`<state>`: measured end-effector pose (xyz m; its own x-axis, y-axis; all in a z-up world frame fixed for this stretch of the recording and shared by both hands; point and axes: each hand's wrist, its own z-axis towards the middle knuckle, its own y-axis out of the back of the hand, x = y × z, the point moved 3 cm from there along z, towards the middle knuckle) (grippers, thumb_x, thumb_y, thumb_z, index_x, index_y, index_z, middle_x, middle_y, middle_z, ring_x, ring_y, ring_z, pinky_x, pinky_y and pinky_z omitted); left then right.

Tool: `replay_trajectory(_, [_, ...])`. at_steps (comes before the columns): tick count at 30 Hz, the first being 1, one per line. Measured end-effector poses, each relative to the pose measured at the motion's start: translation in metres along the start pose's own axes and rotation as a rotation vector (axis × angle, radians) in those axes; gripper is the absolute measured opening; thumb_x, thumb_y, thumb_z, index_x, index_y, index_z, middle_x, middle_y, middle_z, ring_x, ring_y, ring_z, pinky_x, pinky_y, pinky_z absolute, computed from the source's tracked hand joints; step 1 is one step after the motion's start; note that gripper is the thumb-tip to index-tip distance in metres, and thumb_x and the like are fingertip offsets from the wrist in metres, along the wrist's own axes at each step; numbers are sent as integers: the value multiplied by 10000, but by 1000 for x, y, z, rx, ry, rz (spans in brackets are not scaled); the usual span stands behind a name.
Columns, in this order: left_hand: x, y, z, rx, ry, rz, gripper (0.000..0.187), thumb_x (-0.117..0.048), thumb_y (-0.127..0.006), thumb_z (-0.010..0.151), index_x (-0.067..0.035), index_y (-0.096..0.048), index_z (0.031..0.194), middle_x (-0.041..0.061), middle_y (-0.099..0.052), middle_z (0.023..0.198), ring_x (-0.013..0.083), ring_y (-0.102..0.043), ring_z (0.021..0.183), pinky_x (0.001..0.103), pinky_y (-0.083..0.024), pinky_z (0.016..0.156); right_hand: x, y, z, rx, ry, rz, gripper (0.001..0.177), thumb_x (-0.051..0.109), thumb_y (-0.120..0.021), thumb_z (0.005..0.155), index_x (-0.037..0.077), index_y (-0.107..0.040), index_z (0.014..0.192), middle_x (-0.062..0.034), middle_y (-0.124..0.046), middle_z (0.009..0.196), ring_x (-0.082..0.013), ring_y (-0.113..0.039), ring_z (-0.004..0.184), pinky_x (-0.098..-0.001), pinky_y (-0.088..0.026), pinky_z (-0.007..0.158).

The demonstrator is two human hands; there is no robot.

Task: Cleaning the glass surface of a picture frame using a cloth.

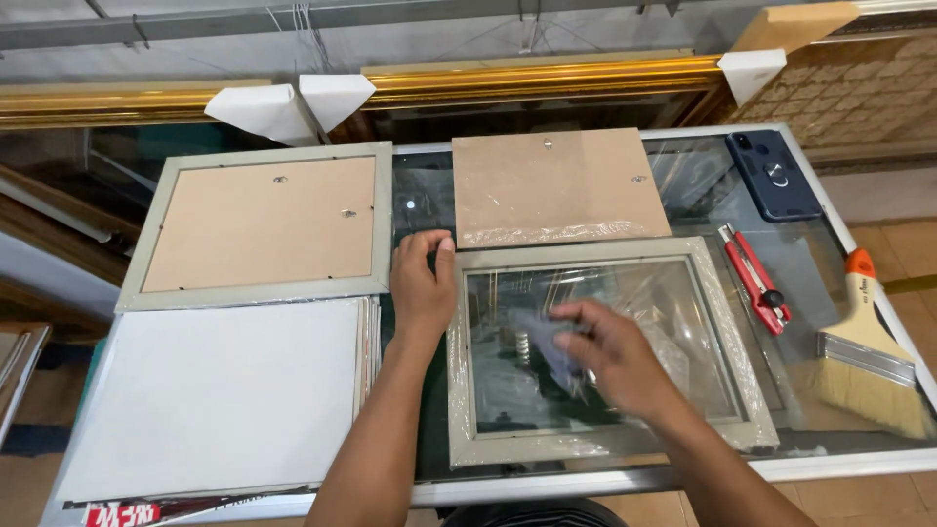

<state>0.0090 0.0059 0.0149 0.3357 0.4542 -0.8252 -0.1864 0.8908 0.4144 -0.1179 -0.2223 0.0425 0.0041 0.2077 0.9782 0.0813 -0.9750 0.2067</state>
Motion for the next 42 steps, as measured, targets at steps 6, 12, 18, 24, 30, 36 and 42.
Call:
replay_trajectory(6, [-60, -28, -41, 423, 175, -568, 163, -162, -689, 990, -42, -733, 1091, 131, -764, 923, 150, -666, 861, 341, -588, 753, 22, 5, 47, -129, 30, 198, 189, 5, -631, 965, -5, -647, 1152, -20, -612, 823, -83, -570, 680, -208, -483, 605])
replay_trajectory(12, [-41, -43, -41, 480, 275, -847, 141, -120, -774, 928, -34, -710, 1020, 45, -719, 906, 71, -627, 872, 266, -605, 741, -5, 5, 58, -45, -77, 501, 232, 31, -695, 912, -16, -653, 1134, -24, -558, 889, -89, -605, 655, -196, -540, 564])
replay_trajectory(18, [-53, -41, -43, 487, 154, -919, 226, -99, -842, 867, -6, -637, 884, 141, -731, 1042, 114, -580, 942, 332, -552, 791, -28, 7, 56, 43, -198, 723, 257, 110, -745, 857, 7, -572, 1017, -82, -604, 792, -173, -672, 606, -292, -602, 516])
replay_trajectory(24, [-31, -49, -51, 500, 143, -953, 248, -60, -828, 874, -29, -583, 855, 86, -712, 858, 97, -571, 841, 265, -501, 726, -40, 7, 56, -4, -213, 610, 277, 110, -772, 864, 74, -503, 924, -18, -516, 720, -166, -609, 572, -275, -544, 448])
replay_trajectory(30, [-48, -40, -43, 437, 201, -914, 249, -64, -828, 872, -38, -580, 874, 118, -730, 936, 106, -593, 852, 264, -514, 696, -45, 6, 60, -156, -73, 365, 316, 116, -825, 855, 62, -516, 895, -36, -504, 706, -140, -559, 529, -238, -473, 407])
replay_trajectory(36, [-56, 2, -22, 189, 150, -405, 234, -91, -824, 864, -37, -623, 973, 73, -690, 827, 112, -648, 788, 208, -537, 589, -19, 26, 55, -325, 127, 135, 261, 60, -743, 921, -43, -558, 1074, -109, -544, 841, -168, -620, 656, -255, -555, 519])
replay_trajectory(42, [-61, 29, -15, 149, 195, -44, 148, -153, -730, 926, -81, -693, 1050, 176, -757, 855, 286, -739, 728, 370, -557, 573, 19, 93, 30, -303, 95, -178, 298, 38, -713, 940, -79, -620, 1197, -176, -599, 1007, -213, -653, 817, -316, -581, 711])
